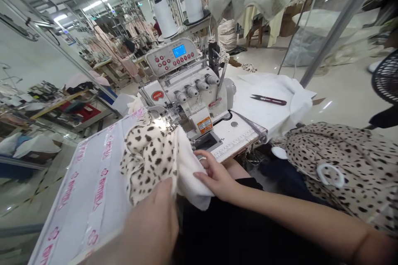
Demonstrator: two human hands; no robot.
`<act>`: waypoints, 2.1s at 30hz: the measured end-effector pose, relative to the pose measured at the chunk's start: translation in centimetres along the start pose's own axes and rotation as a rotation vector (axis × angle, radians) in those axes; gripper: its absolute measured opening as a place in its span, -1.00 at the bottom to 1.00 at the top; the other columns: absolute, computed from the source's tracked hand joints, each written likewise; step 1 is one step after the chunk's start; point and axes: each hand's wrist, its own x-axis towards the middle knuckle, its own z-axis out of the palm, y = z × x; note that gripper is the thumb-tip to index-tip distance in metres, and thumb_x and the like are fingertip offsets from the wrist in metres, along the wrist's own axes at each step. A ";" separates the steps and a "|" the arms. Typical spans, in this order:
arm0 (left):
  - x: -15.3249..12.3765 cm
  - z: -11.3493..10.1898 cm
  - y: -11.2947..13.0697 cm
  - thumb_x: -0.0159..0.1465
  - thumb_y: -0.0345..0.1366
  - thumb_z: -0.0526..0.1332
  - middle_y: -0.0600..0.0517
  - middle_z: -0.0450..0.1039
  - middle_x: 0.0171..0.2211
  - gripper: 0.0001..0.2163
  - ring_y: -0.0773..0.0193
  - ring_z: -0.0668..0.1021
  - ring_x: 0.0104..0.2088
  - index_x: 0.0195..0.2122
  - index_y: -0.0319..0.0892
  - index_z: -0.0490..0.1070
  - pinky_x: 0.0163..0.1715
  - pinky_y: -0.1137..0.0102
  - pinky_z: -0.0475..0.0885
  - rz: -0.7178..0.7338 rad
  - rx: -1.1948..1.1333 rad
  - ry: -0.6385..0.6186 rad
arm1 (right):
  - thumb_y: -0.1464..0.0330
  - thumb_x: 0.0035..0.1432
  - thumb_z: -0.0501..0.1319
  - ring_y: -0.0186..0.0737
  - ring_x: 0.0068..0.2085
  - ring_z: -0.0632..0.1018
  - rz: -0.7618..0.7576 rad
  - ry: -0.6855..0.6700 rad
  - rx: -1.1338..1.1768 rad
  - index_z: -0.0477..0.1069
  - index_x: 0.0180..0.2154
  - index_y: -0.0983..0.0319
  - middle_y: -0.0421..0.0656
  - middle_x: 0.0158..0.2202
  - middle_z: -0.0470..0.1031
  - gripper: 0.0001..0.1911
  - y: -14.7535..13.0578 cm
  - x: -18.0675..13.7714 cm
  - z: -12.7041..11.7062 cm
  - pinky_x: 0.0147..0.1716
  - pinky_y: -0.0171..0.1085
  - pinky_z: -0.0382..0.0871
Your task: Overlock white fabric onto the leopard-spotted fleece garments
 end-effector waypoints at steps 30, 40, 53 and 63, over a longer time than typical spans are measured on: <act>-11.0 5.7 6.8 0.13 -0.63 0.06 -0.04 0.34 -0.40 -0.62 0.32 0.38 -0.38 -0.02 -0.25 0.28 -0.38 0.42 0.37 0.105 -0.659 0.165 | 0.20 0.07 0.21 -0.39 -0.51 0.36 0.366 -0.313 0.215 0.27 -0.40 0.33 -0.22 -0.51 0.30 -0.71 -1.0 -12.2 0.9 -0.49 -0.39 0.29; -11.2 5.0 7.2 0.10 -0.63 0.14 -0.04 0.42 -0.31 -0.68 0.25 0.44 -0.26 -0.12 -0.23 0.33 -0.22 0.29 0.30 0.171 -0.564 0.250 | 0.06 0.00 0.23 -0.48 -0.61 0.34 0.511 -0.303 0.255 0.25 -0.45 0.34 -0.24 -0.56 0.32 -0.57 -2.8 -13.2 0.7 -0.62 -0.49 0.22; -11.6 6.1 8.2 0.12 -0.53 0.16 -0.04 0.39 -0.38 -0.80 0.22 0.43 -0.29 -0.22 -0.24 0.37 -0.15 0.21 0.26 0.103 -0.482 0.393 | 0.09 0.05 0.19 -0.48 -0.63 0.32 0.517 -0.403 0.284 0.27 -0.47 0.36 -0.21 -0.56 0.31 -0.58 -2.9 -13.1 1.1 -0.66 -0.50 0.21; -11.0 4.5 7.3 0.10 -0.62 0.10 -0.04 0.38 -0.37 -0.74 0.29 0.42 -0.30 -0.21 -0.25 0.38 -0.20 0.29 0.34 0.189 -0.667 0.391 | 0.53 0.15 0.03 -0.18 -0.12 0.39 -0.701 -0.294 -0.701 0.29 -0.13 0.30 0.00 -0.06 0.33 -0.77 -3.9 -12.0 -0.5 -0.16 -0.21 0.32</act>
